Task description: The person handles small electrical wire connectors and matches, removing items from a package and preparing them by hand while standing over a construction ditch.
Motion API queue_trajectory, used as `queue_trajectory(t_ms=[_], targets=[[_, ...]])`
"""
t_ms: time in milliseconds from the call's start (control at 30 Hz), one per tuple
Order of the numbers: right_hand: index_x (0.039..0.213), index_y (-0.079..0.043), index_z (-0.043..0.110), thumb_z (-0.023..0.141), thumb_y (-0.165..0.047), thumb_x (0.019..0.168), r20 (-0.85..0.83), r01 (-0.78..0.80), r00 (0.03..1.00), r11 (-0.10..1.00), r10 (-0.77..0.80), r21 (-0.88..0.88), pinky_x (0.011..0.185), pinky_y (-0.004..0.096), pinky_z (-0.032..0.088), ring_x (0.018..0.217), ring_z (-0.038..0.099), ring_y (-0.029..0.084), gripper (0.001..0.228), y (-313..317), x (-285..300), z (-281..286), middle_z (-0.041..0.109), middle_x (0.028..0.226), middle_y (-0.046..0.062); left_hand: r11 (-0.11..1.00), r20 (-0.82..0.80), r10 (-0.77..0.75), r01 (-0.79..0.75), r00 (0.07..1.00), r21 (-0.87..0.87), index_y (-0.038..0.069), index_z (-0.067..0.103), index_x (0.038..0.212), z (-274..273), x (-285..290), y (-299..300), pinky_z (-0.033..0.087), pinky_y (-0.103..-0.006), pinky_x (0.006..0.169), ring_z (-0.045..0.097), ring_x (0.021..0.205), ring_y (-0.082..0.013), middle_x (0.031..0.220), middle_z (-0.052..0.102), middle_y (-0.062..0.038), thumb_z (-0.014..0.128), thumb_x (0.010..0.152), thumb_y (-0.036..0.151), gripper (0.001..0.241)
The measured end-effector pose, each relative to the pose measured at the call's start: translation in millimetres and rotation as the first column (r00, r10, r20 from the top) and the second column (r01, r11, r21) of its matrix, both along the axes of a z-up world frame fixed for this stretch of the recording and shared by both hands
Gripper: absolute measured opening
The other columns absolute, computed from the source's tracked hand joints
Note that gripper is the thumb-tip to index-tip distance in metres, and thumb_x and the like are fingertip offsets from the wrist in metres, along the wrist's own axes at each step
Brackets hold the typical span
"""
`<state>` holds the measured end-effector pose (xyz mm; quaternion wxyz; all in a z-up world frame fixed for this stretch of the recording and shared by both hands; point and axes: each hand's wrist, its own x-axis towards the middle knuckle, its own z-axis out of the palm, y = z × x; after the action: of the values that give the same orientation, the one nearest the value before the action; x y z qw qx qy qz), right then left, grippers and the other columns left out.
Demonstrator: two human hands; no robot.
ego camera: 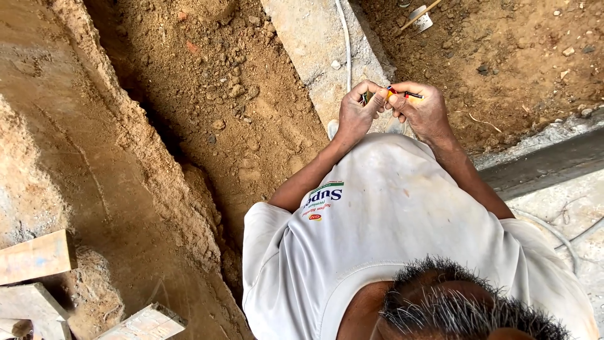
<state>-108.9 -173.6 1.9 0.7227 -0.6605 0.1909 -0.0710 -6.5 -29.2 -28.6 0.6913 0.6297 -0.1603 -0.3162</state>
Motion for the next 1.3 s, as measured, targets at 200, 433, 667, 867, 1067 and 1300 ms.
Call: queue_trajectory(t_ms=[200,433,667,867,1067,1300], targets=[[0.114,0.001,0.071,0.070,-0.027,0.104,-0.059,-0.068,0.996,0.992,0.061,-0.110,0.058,0.021,0.049,0.069,0.061,0.006,0.030,-4.3,-3.1,-4.1,0.069,0.085,0.004,0.999,0.468,-0.008,-0.009,0.884,0.034,0.007,0.069,0.094,5.1,-3.4,5.5,0.058,-0.0319,0.076,0.069,0.084,-0.0156,0.091,0.070,-0.004,0.071,0.098,0.022,0.016],[0.108,0.000,0.071,0.067,-0.023,0.105,-0.108,-0.180,0.980,0.971,0.165,-0.156,0.058,0.020,0.048,0.067,0.060,0.005,0.024,-19.8,-3.5,-14.0,0.074,0.088,0.003,0.990,0.609,-0.070,-0.020,0.790,0.140,0.010,0.071,0.106,17.3,4.5,-2.3,0.058,-0.0370,0.083,0.073,0.094,-0.0271,0.102,0.074,-0.007,0.072,0.091,0.016,0.016],[0.107,-0.001,0.072,0.070,-0.022,0.105,-0.118,-0.122,0.988,0.969,0.099,-0.213,0.055,0.020,0.048,0.067,0.062,0.005,0.021,-29.5,2.6,-19.0,0.072,0.085,0.005,0.979,0.456,-0.086,-0.009,0.886,0.201,0.011,0.072,0.098,22.9,7.2,-9.3,0.058,-0.0364,0.072,0.076,0.081,-0.0235,0.091,0.076,-0.006,0.074,0.090,0.019,0.011],[0.103,0.000,0.072,0.070,-0.020,0.106,-0.062,-0.103,0.994,0.943,0.088,-0.315,0.057,0.020,0.048,0.067,0.062,0.006,0.019,-29.0,11.4,-16.9,0.070,0.082,0.004,0.967,0.427,-0.043,-0.069,0.903,0.245,0.010,0.071,0.094,18.1,9.1,-11.3,0.055,-0.0369,0.069,0.073,0.077,-0.0227,0.085,0.074,-0.007,0.075,0.089,0.019,0.011],[0.102,0.001,0.070,0.072,-0.023,0.108,0.007,-0.098,0.994,0.900,0.112,-0.424,0.059,0.022,0.047,0.066,0.060,0.008,0.025,-34.3,21.3,-28.4,0.066,0.078,0.003,0.974,0.414,0.033,-0.122,0.910,0.190,0.010,0.070,0.088,-3.8,12.3,-13.5,0.054,-0.0369,0.072,0.071,0.079,-0.0209,0.083,0.074,-0.006,0.075,0.087,0.016,0.008],[0.105,0.003,0.064,0.074,-0.030,0.111,0.136,-0.100,0.981,0.963,0.137,-0.249,0.062,0.022,0.051,0.070,0.061,0.009,0.034,-60.0,42.6,-68.1,0.065,0.085,0.004,0.979,0.342,0.127,-0.174,0.931,0.110,0.009,0.071,0.088,-31.9,27.1,-35.9,0.055,-0.0365,0.073,0.072,0.079,-0.0179,0.082,0.076,-0.007,0.076,0.084,0.015,0.009]])
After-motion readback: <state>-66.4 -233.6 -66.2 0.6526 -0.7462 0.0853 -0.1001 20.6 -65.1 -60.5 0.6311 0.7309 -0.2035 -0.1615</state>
